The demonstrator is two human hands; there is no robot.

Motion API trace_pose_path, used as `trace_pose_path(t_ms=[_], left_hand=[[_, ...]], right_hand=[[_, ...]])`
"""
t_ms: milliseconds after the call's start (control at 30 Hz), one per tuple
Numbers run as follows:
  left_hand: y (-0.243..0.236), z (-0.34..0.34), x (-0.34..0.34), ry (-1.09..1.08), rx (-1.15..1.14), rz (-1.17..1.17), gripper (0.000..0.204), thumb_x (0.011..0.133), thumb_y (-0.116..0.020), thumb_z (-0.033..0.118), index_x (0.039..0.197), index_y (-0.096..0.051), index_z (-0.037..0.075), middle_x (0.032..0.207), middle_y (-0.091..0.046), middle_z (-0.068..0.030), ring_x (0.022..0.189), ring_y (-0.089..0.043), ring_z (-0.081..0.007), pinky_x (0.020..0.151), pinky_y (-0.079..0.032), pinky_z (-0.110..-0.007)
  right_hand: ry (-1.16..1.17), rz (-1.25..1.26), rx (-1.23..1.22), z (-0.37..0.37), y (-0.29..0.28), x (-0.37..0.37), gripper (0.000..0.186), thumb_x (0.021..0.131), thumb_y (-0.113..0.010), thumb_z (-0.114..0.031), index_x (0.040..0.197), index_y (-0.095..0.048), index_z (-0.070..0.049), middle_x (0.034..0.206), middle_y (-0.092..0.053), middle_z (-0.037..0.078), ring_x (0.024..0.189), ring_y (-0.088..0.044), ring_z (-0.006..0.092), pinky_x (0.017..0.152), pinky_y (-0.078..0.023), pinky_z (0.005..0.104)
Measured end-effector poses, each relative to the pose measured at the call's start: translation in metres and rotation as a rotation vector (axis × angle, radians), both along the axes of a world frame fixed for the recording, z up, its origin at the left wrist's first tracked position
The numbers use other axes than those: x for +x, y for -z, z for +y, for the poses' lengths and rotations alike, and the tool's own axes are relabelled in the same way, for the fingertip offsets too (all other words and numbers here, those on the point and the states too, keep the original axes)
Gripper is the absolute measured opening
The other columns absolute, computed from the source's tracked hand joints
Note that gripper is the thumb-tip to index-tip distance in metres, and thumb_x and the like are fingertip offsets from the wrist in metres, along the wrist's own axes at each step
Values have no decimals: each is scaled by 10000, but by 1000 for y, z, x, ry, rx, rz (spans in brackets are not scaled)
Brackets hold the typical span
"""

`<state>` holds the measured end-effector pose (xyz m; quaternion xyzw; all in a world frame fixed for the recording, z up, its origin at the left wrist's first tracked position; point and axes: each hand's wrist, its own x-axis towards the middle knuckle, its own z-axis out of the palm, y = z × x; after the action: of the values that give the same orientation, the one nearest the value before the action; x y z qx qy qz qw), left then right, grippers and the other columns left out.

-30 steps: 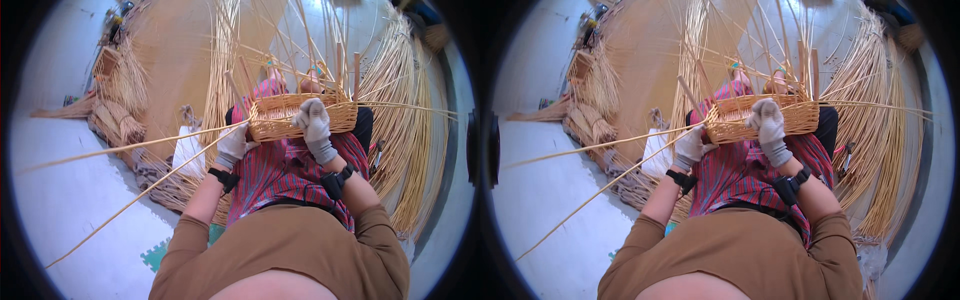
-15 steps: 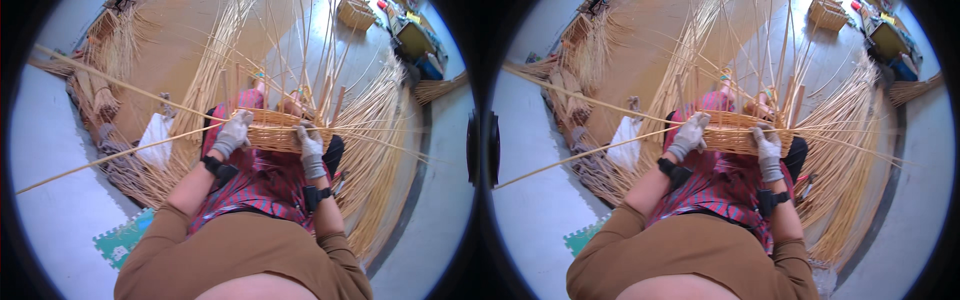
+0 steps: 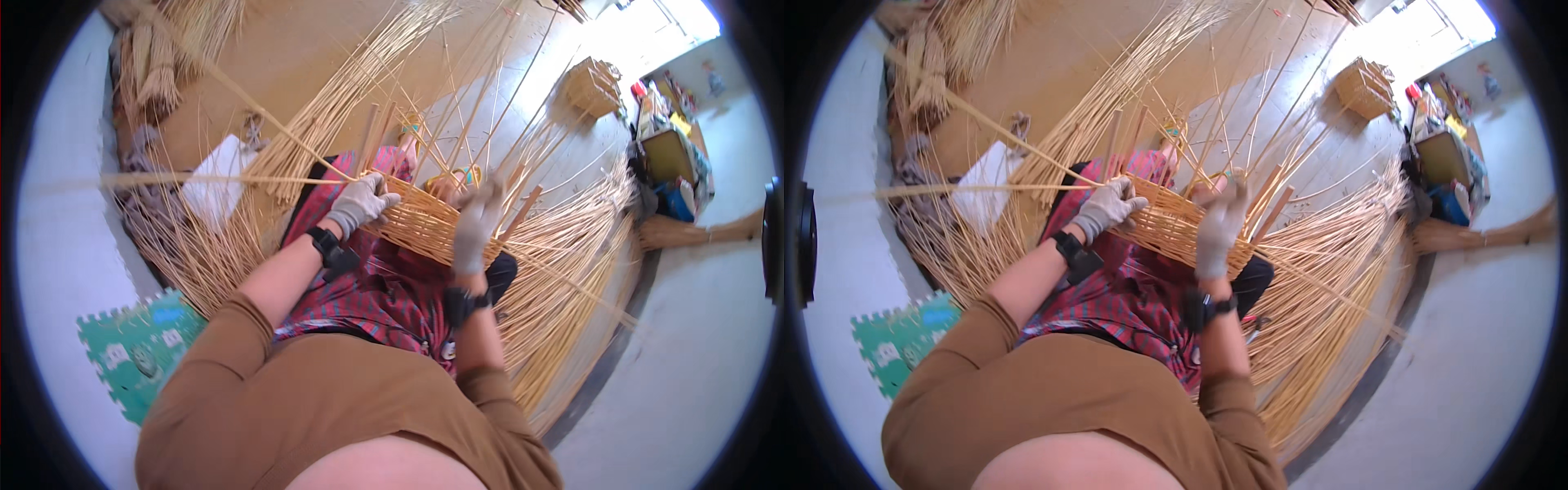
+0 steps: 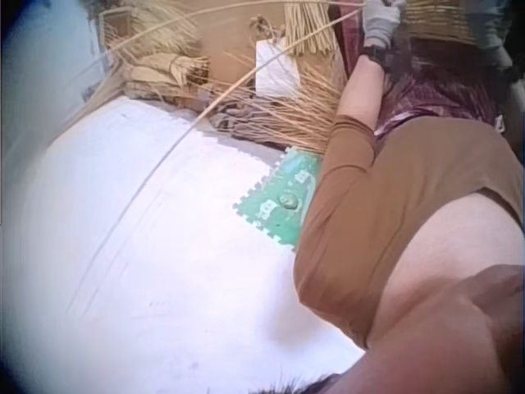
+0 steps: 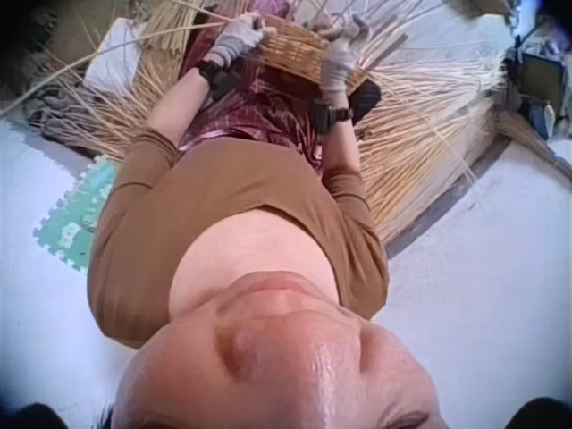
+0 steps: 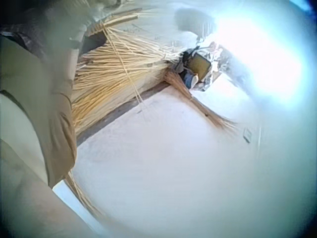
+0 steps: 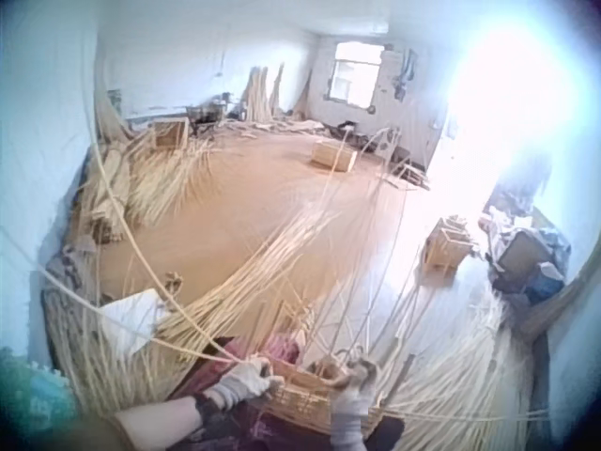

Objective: The person is weaving a wicker basket using long wooden strips.

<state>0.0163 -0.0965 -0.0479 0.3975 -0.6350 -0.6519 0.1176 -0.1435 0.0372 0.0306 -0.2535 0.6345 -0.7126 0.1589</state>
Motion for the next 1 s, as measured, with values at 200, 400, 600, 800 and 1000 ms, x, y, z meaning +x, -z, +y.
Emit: trace_pose_path(t_ms=[200, 400, 600, 800, 1000], left_hand=[[-37, -4, -17, 87, -163, -279, 560, 820, -807, 517, 987, -588, 30, 795, -689, -147, 736, -712, -269, 712, -550, -400], [-57, 30, -17, -167, -446, -219, 531, 886, -755, 454, 1151, -572, 32, 833, -706, -147, 696, -701, -295, 677, -558, -390], [-66, 41, -60, 248, -70, -20, 391, 980, -663, 330, 1244, -580, 54, 833, -710, -156, 561, -668, -309, 614, -556, -385], [-46, 60, -76, 214, -317, -237, 561, 987, -502, 559, 1020, -720, 43, 713, -672, -195, 617, -700, -304, 663, -550, -429], [-50, 48, -75, 247, 89, -181, 416, 961, -661, 369, 1203, -607, 35, 767, -693, -173, 540, -681, -240, 492, -535, -386]], right_hand=[[120, -330, -327, 44, 51, 1, 203, 1107, -413, -227, 1244, -441, -79, 688, -451, 10, 636, -516, 149, 786, -558, 427], [79, -199, -88, 65, 36, 7, 205, 1058, -546, -191, 1205, -475, -68, 819, -636, 68, 748, -632, 149, 772, -562, 346], [195, -235, 29, 85, 22, -12, 201, 975, -650, -88, 1139, -535, -99, 1050, -719, 94, 846, -689, 135, 603, -524, 216], [-83, 975, 358, -36, -17, -73, 495, 987, -533, -81, 1477, -466, -75, 1269, -660, 176, 1155, -652, 266, 1002, -508, 350], [128, 127, -44, 80, 14, -56, 344, 1089, -389, -191, 1416, -396, -86, 1072, -678, 155, 900, -722, 247, 660, -578, 320]])
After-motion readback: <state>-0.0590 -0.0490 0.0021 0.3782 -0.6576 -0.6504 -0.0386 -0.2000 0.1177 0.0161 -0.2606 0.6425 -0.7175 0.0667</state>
